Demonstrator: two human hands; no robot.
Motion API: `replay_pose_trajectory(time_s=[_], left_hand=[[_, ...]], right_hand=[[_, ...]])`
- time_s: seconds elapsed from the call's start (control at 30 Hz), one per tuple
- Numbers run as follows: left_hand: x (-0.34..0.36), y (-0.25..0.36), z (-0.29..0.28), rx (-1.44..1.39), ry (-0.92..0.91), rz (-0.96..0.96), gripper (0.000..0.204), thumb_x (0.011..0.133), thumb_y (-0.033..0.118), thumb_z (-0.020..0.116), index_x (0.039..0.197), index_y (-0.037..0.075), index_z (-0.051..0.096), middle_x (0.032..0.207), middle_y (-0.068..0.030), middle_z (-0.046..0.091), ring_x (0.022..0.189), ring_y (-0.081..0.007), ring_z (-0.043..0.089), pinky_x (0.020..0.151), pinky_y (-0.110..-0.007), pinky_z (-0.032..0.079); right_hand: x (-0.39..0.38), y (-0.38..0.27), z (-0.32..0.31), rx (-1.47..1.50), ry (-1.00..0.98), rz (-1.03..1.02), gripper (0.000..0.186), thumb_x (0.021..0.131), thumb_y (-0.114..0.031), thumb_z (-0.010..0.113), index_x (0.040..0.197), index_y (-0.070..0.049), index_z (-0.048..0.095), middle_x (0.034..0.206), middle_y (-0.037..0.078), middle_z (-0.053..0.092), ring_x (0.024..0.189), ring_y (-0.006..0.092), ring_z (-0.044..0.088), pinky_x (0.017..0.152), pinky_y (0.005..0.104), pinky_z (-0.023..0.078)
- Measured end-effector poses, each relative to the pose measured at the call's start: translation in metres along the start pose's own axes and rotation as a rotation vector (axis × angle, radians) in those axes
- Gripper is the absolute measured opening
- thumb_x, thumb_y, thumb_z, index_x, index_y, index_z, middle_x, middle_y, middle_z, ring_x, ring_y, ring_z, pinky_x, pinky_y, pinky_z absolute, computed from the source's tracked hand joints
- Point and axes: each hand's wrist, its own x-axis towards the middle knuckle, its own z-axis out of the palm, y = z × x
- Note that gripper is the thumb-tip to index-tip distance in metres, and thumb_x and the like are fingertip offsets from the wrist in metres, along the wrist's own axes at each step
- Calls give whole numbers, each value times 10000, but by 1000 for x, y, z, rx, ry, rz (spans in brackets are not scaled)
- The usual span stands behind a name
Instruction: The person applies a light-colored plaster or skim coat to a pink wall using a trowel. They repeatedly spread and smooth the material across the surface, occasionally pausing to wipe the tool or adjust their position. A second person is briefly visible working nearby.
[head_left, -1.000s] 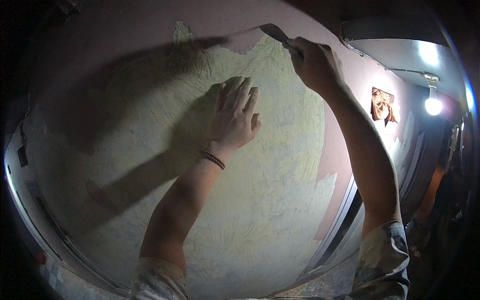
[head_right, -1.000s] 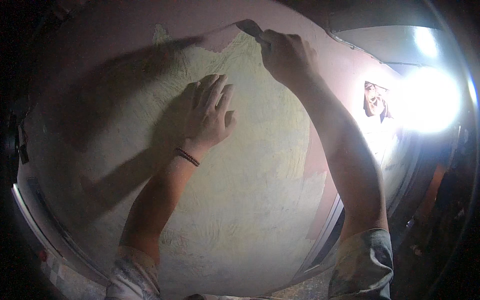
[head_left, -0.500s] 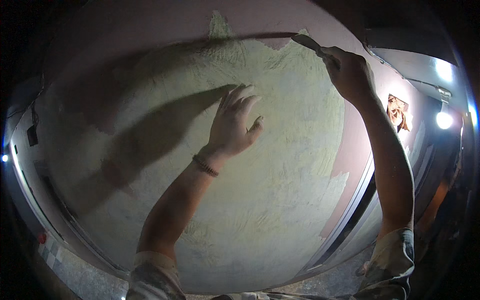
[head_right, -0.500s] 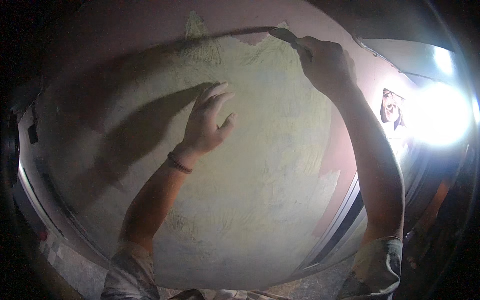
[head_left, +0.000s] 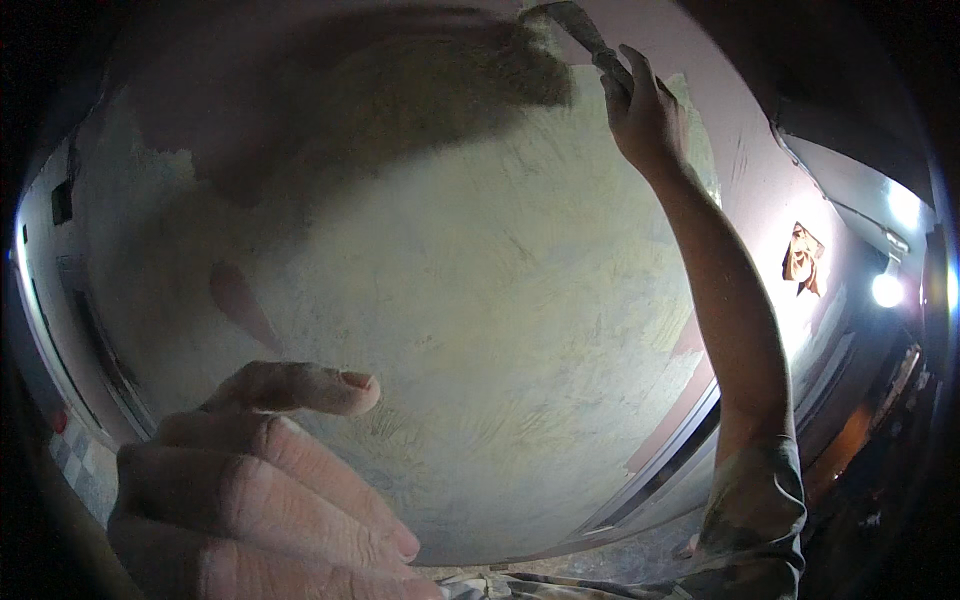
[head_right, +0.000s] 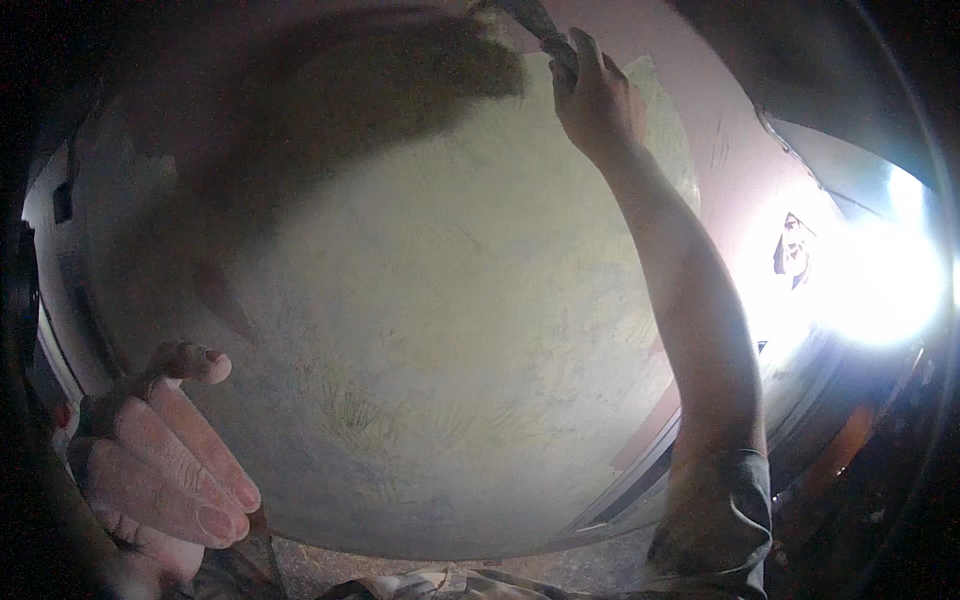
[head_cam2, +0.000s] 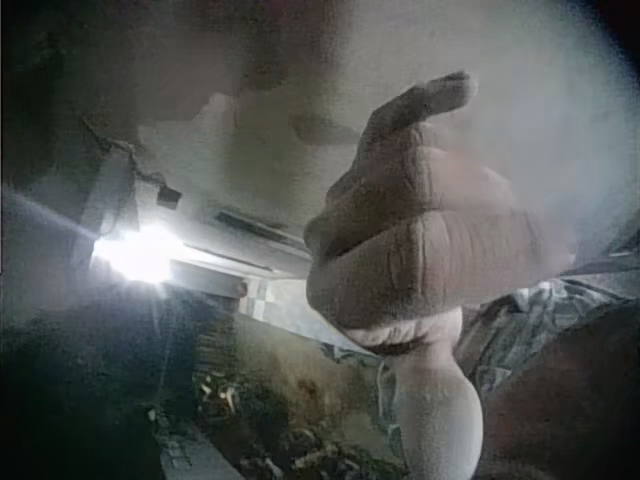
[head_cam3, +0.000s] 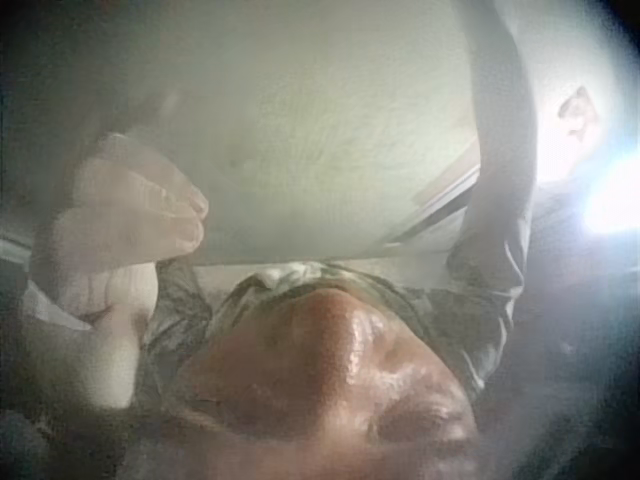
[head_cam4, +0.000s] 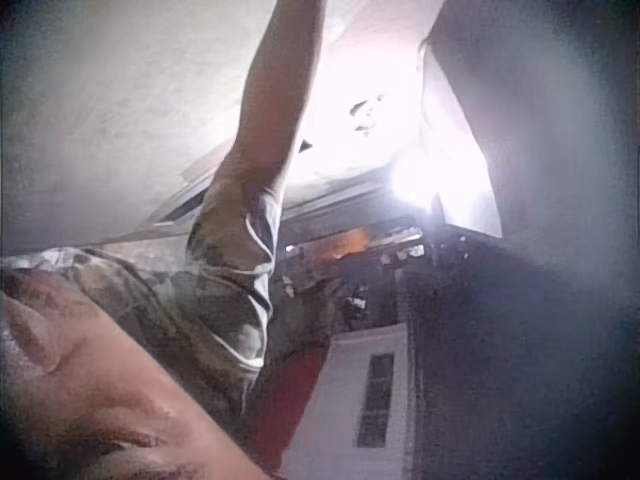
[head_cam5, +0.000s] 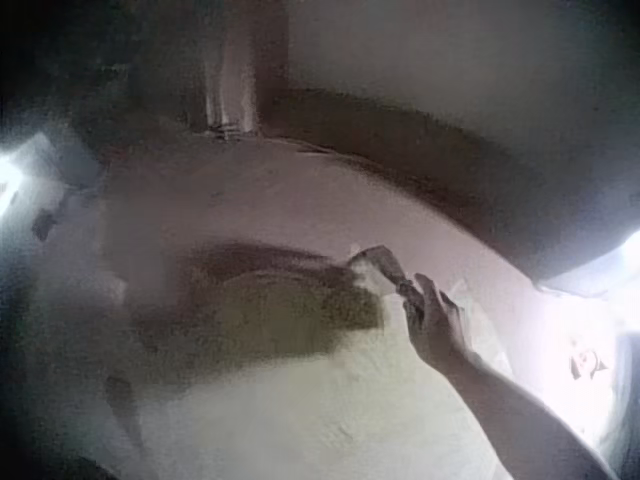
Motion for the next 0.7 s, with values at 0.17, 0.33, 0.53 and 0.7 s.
replay_pose_trajectory(time_s=[0.17,0.33,0.53,0.7], left_hand=[[-22,3,4,236,194,-153,460,817,316,519,1121,34,720,959,-86,648,953,-259,651,1124,-577,436],[-39,-49,3,451,391,-147,433,863,328,598,1150,23,707,1014,-103,665,963,-281,671,1058,-558,482],[-37,-110,-11,640,560,-98,427,919,343,692,1186,10,691,1080,-124,685,976,-308,696,980,-536,536],[-31,-197,-16,645,677,-20,445,966,356,771,1215,-1,678,1134,-141,702,987,-331,716,914,-518,581]], right_hand=[[-13,-9,36,36,167,45,504,1073,-332,607,1546,-200,496,1256,183,739,1023,411,766,794,524,630],[-21,-5,47,18,221,71,512,1091,-369,580,1564,-195,484,1280,203,722,1021,411,771,801,525,639],[-19,12,49,-71,112,112,499,1095,-402,558,1556,-225,490,1323,168,708,1053,408,756,837,531,626],[-22,-27,58,260,217,35,542,1076,-414,547,1563,-190,460,1389,174,609,1143,391,638,907,548,518]])
